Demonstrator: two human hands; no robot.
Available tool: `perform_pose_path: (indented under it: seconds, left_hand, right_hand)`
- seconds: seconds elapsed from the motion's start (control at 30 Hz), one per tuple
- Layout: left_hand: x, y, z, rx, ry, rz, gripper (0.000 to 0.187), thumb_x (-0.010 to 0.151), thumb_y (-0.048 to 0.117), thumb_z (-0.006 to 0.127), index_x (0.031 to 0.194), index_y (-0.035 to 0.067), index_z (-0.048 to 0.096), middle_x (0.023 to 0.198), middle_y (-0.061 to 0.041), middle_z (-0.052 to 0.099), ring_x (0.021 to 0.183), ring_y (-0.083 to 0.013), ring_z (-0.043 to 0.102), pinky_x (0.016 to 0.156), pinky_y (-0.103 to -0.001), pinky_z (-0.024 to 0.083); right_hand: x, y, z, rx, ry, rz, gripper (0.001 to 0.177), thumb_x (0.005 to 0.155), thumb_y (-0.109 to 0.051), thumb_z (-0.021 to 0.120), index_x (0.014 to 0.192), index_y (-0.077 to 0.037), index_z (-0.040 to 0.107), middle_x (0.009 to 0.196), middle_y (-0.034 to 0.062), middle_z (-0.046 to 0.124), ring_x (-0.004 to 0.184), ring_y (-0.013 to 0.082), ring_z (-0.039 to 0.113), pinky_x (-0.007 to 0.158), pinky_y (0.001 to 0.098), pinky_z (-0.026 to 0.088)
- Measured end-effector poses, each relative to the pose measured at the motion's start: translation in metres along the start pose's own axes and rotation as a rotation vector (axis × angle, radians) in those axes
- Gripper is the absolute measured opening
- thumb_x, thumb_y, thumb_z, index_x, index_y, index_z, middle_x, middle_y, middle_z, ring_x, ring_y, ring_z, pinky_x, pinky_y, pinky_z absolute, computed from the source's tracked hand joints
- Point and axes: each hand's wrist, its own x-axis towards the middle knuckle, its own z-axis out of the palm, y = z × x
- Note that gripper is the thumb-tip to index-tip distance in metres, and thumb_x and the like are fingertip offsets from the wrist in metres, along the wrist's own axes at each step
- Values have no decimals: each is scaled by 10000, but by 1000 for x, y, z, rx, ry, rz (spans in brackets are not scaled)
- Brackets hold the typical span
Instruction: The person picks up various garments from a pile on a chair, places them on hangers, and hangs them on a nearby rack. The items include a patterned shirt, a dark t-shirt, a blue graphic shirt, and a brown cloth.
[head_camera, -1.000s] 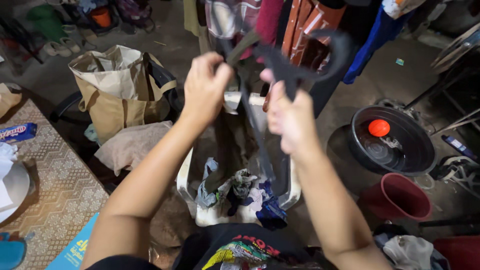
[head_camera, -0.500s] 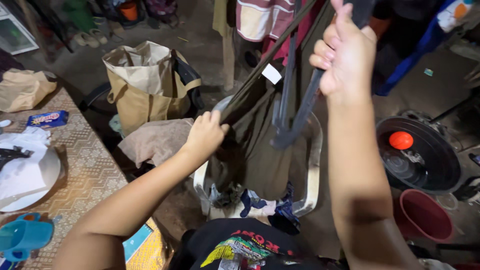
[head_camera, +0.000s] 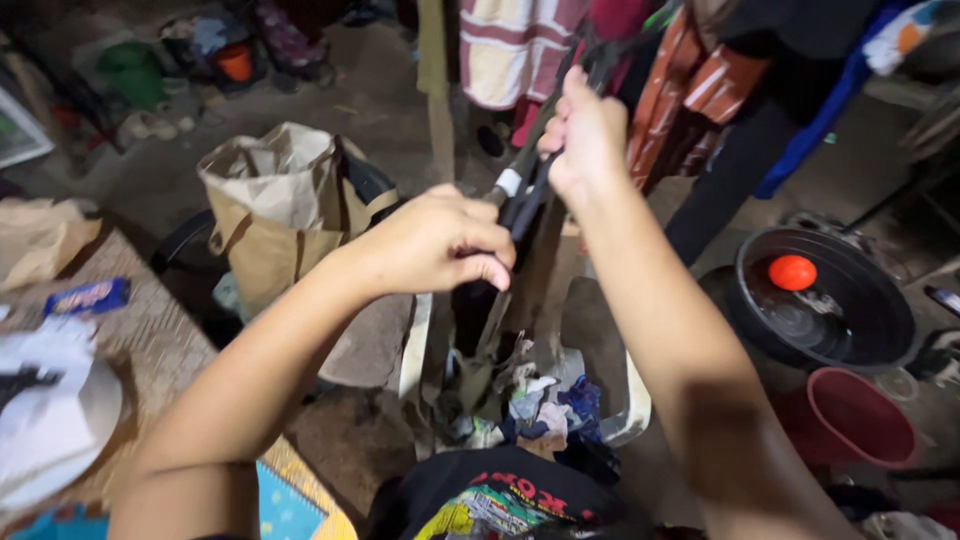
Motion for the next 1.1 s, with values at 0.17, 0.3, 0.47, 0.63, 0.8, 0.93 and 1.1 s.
perform_pose_path:
  seconds: [0.17, 0.3, 0.47, 0.63, 0.8, 0.93, 1.1]
  left_hand:
    - [33, 8, -20, -26, 111, 49, 192, 858, 265, 811, 953, 107, 759, 826, -71, 596, 768, -207, 606, 673, -352, 490]
    - [42, 27, -46, -202, 107, 237, 70, 969, 158, 712, 951, 90, 712, 975, -39, 617, 939, -179, 622, 835, -316, 514]
    - [53, 50, -72, -456, -28, 351, 112, 992, 111, 596, 976, 86, 704, 1007, -30, 544, 936, -142, 570, 828, -274, 520]
    - [106, 73, -82, -530, -98, 599, 142, 1015, 167, 610, 1096, 57, 653, 1102, -43, 555, 1069, -162, 560, 980, -292, 489]
    - [177, 96, -75, -897, -324, 370, 433, 1071, 417, 469, 1308, 67, 569, 1183, -17, 616, 1025, -94, 601, 938, -252, 520]
    - [226, 106, -69, -612, -358, 278, 522, 1044, 350, 512, 1512, 136, 425, 1093, -34, 682, 933, -80, 620, 821, -260, 546]
    - [327, 133, -41, -481, -259, 113, 330, 1020, 283, 480, 1050, -10, 629, 732, -131, 722, 514, -165, 655, 474, -314, 504]
  right_hand:
    - [-58, -1, 18, -83, -106, -89, 378, 1036, -263, 688, 783, -32, 528, 700, 55, 540, 621, 186, 547, 584, 329, 484]
    - [-146, -45, 28, -66, -265, 24, 265, 1039, -247, 673, 1077, 13, 638, 1007, 123, 663, 879, 207, 655, 690, 367, 512]
    - [-240, -91, 45, -178, -181, -118, 606, 940, -191, 639, 1447, 18, 382, 1220, 142, 671, 985, 253, 730, 840, 388, 610]
    - [-277, -130, 43, -143, -50, -333, 610, 1010, -118, 661, 1511, 116, 405, 1180, 265, 684, 872, 261, 700, 728, 355, 575]
    - [-253, -193, 3, -317, 99, -616, 515, 993, -86, 615, 1444, 89, 439, 1239, 244, 696, 790, 197, 705, 690, 312, 595]
    - [-214, -267, -42, -413, 235, -843, 225, 1042, -72, 594, 1163, 109, 536, 1263, 256, 694, 721, 184, 701, 648, 288, 601]
    - [-165, -400, -107, -482, 256, -995, 226, 1059, -118, 630, 919, 51, 571, 1179, 254, 752, 607, 159, 639, 524, 247, 535]
